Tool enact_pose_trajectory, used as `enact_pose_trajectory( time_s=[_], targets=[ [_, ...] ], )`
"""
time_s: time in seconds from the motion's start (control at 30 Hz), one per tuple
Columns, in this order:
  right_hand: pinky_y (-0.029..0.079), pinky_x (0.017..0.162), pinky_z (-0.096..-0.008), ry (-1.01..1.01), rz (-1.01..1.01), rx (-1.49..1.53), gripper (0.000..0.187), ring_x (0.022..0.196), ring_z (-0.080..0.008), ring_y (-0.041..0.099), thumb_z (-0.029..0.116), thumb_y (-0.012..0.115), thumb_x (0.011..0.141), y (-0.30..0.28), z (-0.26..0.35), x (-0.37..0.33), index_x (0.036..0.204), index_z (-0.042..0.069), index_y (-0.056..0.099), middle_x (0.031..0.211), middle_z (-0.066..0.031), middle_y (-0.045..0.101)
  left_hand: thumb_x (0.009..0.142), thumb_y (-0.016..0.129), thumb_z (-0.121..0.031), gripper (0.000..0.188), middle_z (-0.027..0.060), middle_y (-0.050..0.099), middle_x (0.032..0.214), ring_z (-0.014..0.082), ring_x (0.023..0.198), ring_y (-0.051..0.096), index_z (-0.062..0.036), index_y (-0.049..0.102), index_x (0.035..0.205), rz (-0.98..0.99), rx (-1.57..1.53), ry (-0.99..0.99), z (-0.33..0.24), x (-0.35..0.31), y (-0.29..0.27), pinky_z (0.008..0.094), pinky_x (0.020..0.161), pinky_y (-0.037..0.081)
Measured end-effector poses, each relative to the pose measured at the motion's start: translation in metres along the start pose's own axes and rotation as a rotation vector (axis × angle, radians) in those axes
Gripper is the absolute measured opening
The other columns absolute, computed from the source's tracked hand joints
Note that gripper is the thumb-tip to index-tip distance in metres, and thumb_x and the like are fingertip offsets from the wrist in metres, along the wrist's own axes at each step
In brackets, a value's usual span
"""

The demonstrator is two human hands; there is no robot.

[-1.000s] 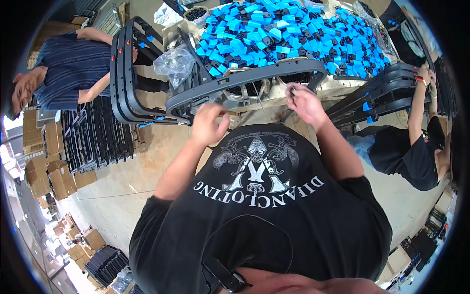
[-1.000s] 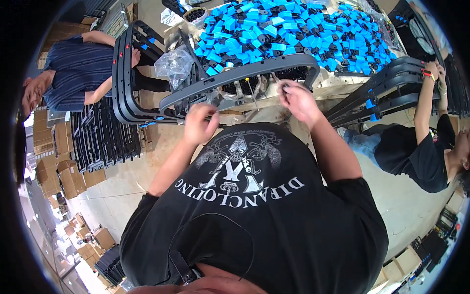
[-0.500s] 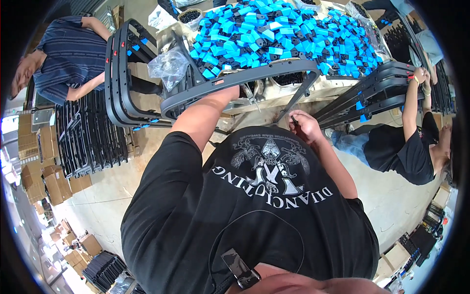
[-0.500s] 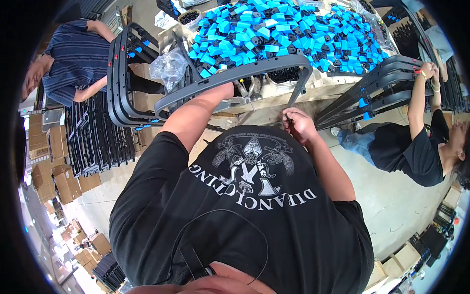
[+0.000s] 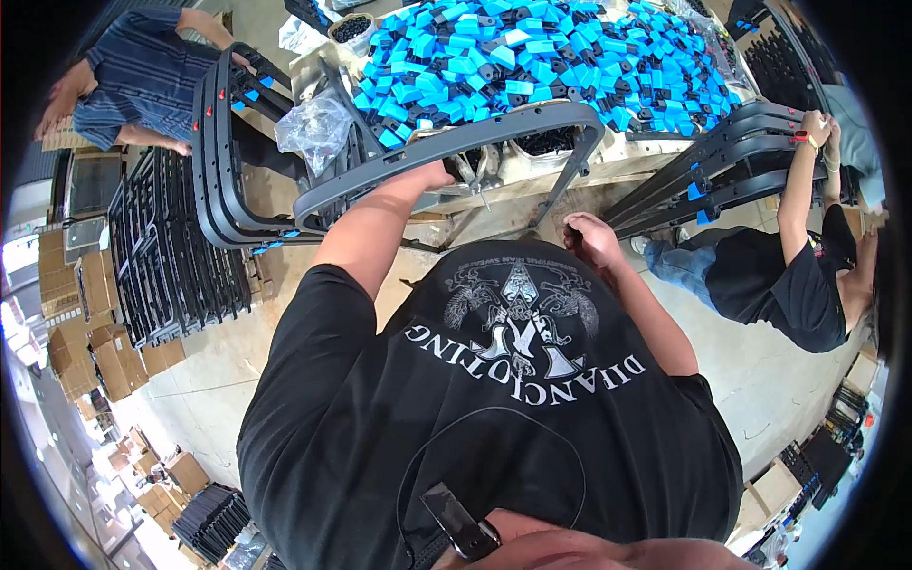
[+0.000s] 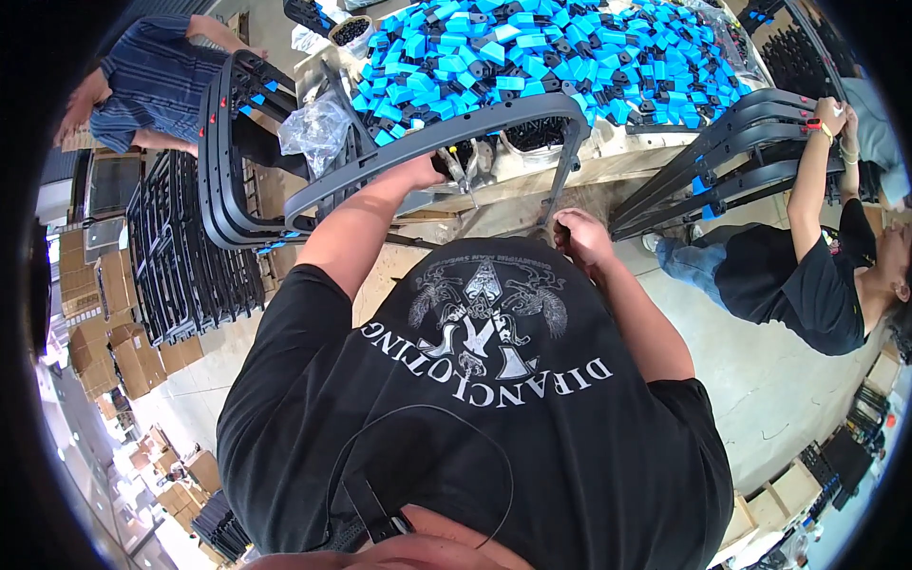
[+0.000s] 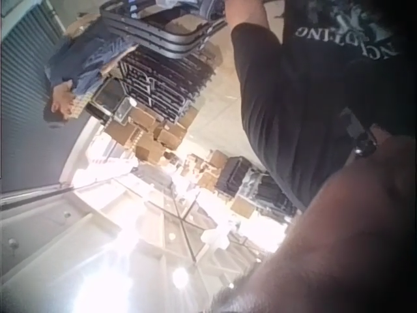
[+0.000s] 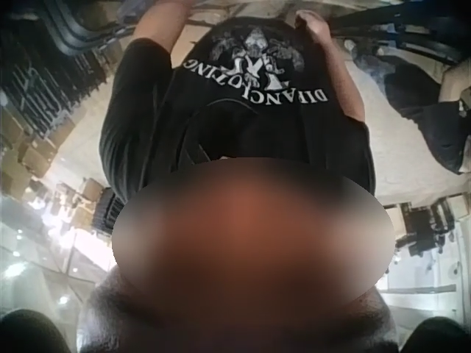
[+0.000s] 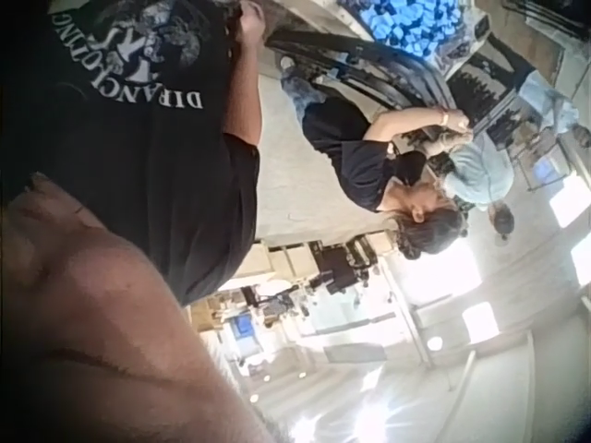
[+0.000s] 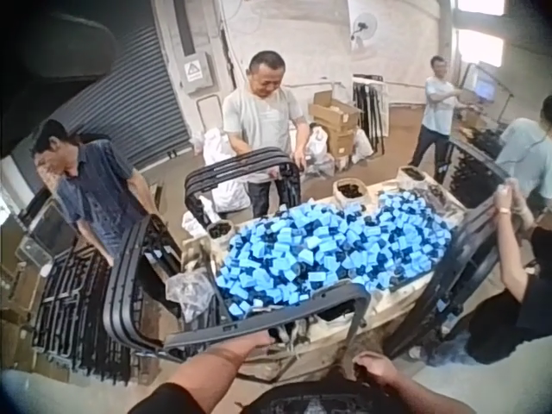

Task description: Assembling plastic caps onto metal chair frame components at a warehouse workbench.

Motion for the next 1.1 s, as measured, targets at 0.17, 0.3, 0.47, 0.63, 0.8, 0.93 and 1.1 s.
enact_pose_trajectory(
  time_s=[0.17, 0.3, 0.47, 0.63, 0.8, 0.93, 1.1],
  targets=[
    [0.044, 0.057, -0.0328, 0.044, 0.009, -0.045, 0.013, 0.065, -0.0164, 0.053, 0.019, 0.059, 0.096, 0.006, 0.0, 0.011, 0.101, 0.007, 0.061, 0.078, -0.0034, 0.056, 0.077, 0.073, -0.021, 0.043, 0.0232, 0.069, 0.116, 0.0384, 0.109, 0.067, -0.0045, 0.069, 0.117, -0.025, 0.134, 0.018, -0.021, -0.001, -0.026, 0.0472, 0.092, 0.055],
    [0.044, 0.056, -0.0326, 0.045, 0.002, -0.058, 0.013, 0.063, -0.0164, 0.053, 0.018, 0.058, 0.096, 0.01, 0.002, 0.012, 0.101, 0.007, 0.061, 0.078, -0.0032, 0.056, 0.079, 0.069, -0.016, 0.044, 0.0251, 0.066, 0.121, 0.0405, 0.114, 0.064, -0.0031, 0.066, 0.122, -0.029, 0.049, -0.076, -0.018, -0.011, -0.021, 0.048, 0.096, 0.053],
    [0.044, 0.055, -0.0313, 0.038, 0.036, -0.066, 0.012, 0.061, -0.0158, 0.054, 0.017, 0.059, 0.095, 0.004, -0.006, 0.022, 0.1, 0.006, 0.062, 0.077, -0.0031, 0.057, 0.094, 0.051, -0.013, 0.035, 0.0277, 0.06, 0.131, 0.0424, 0.123, 0.059, 0.001, 0.06, 0.126, -0.216, -0.12, -0.052, -0.009, -0.008, -0.018, 0.0485, 0.103, 0.048],
    [0.044, 0.054, -0.0311, 0.05, -0.007, -0.036, 0.012, 0.062, -0.0153, 0.054, 0.017, 0.06, 0.094, 0.005, -0.002, 0.015, 0.098, 0.007, 0.062, 0.077, -0.0028, 0.057, 0.102, 0.041, -0.019, 0.035, 0.0293, 0.061, 0.128, 0.0436, 0.121, 0.059, 0.0002, 0.061, 0.123, -0.277, -0.26, -0.132, 0.003, -0.012, -0.02, 0.0501, 0.1, 0.049],
    [0.043, 0.054, -0.0312, 0.062, 0.009, -0.021, 0.012, 0.061, -0.0151, 0.053, 0.018, 0.06, 0.094, 0.016, 0.003, 0.015, 0.098, 0.007, 0.062, 0.077, -0.0027, 0.057, 0.099, 0.048, -0.025, 0.035, 0.0237, 0.066, 0.124, 0.0444, 0.116, 0.061, -0.0063, 0.062, 0.126, -0.164, -0.2, -0.19, 0.009, -0.025, -0.023, 0.0513, 0.097, 0.05],
    [0.044, 0.055, -0.0314, 0.053, 0.005, -0.107, 0.012, 0.063, -0.0153, 0.054, 0.018, 0.061, 0.094, 0.032, 0.009, 0.022, 0.098, 0.007, 0.062, 0.077, -0.0028, 0.057, 0.095, 0.057, -0.026, 0.038, 0.0204, 0.07, 0.114, 0.0358, 0.104, 0.069, -0.0065, 0.061, 0.129, -0.199, -0.207, -0.193, 0.016, -0.025, -0.027, 0.0466, 0.089, 0.055],
    [0.045, 0.057, -0.0324, 0.066, 0.087, -0.079, 0.013, 0.069, -0.0152, 0.056, 0.018, 0.059, 0.096, 0.048, 0.009, 0.037, 0.101, 0.006, 0.062, 0.081, -0.0031, 0.06, 0.087, 0.07, -0.021, 0.053, 0.0186, 0.071, 0.108, 0.0341, 0.1, 0.07, -0.0079, 0.057, 0.136, -0.369, -0.786, -0.135, 0.029, -0.043, -0.025, 0.0409, 0.091, 0.054]
  ],
)
Point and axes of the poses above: each hand's wrist, its own x-axis towards the middle knuckle, its own y-axis out of the palm, z = x × y, the point moved 8 cm from there along x, towards the middle knuckle
